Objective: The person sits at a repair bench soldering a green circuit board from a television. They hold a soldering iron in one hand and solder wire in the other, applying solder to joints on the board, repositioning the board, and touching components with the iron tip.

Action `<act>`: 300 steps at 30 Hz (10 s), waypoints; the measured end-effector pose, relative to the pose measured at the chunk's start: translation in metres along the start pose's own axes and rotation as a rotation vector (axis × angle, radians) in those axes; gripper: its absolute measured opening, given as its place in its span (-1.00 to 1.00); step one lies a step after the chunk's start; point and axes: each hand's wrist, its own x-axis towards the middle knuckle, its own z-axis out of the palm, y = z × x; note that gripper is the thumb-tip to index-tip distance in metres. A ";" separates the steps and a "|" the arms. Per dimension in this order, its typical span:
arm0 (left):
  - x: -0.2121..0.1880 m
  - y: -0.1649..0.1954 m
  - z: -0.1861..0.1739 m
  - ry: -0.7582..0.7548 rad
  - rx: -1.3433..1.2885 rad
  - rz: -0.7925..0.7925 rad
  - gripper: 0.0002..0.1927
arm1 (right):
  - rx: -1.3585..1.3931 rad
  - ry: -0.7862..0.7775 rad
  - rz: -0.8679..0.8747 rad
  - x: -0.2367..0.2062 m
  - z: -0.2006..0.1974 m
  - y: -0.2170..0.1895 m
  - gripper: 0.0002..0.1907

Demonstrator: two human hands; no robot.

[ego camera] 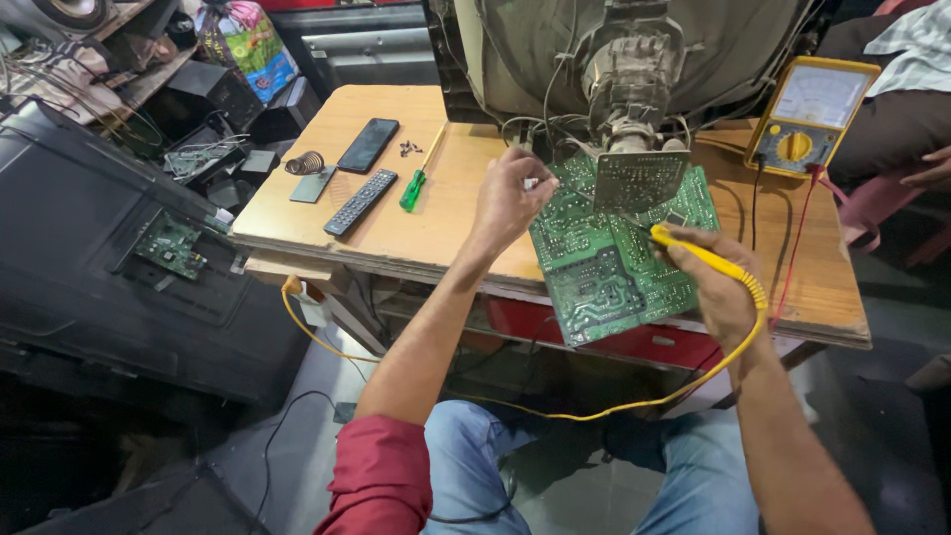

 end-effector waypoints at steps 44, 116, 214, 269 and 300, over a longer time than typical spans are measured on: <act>0.000 -0.003 0.006 0.020 0.018 0.004 -0.87 | -0.691 0.140 -0.578 -0.054 0.082 0.004 -0.66; -0.117 0.015 -0.029 0.241 -0.566 -0.485 -0.82 | -0.544 0.122 -0.529 -0.060 0.068 0.006 -0.73; -0.194 0.049 -0.021 0.248 -0.829 -0.526 -0.91 | -0.439 0.372 -0.517 -0.151 0.001 0.014 -0.80; -0.115 -0.002 0.016 0.465 -1.325 -0.505 -0.91 | -0.532 0.129 -0.410 -0.079 0.058 0.004 -0.76; -0.094 -0.005 0.017 0.433 -1.377 -0.518 -0.88 | -0.610 0.052 -0.447 -0.055 0.082 -0.002 -0.75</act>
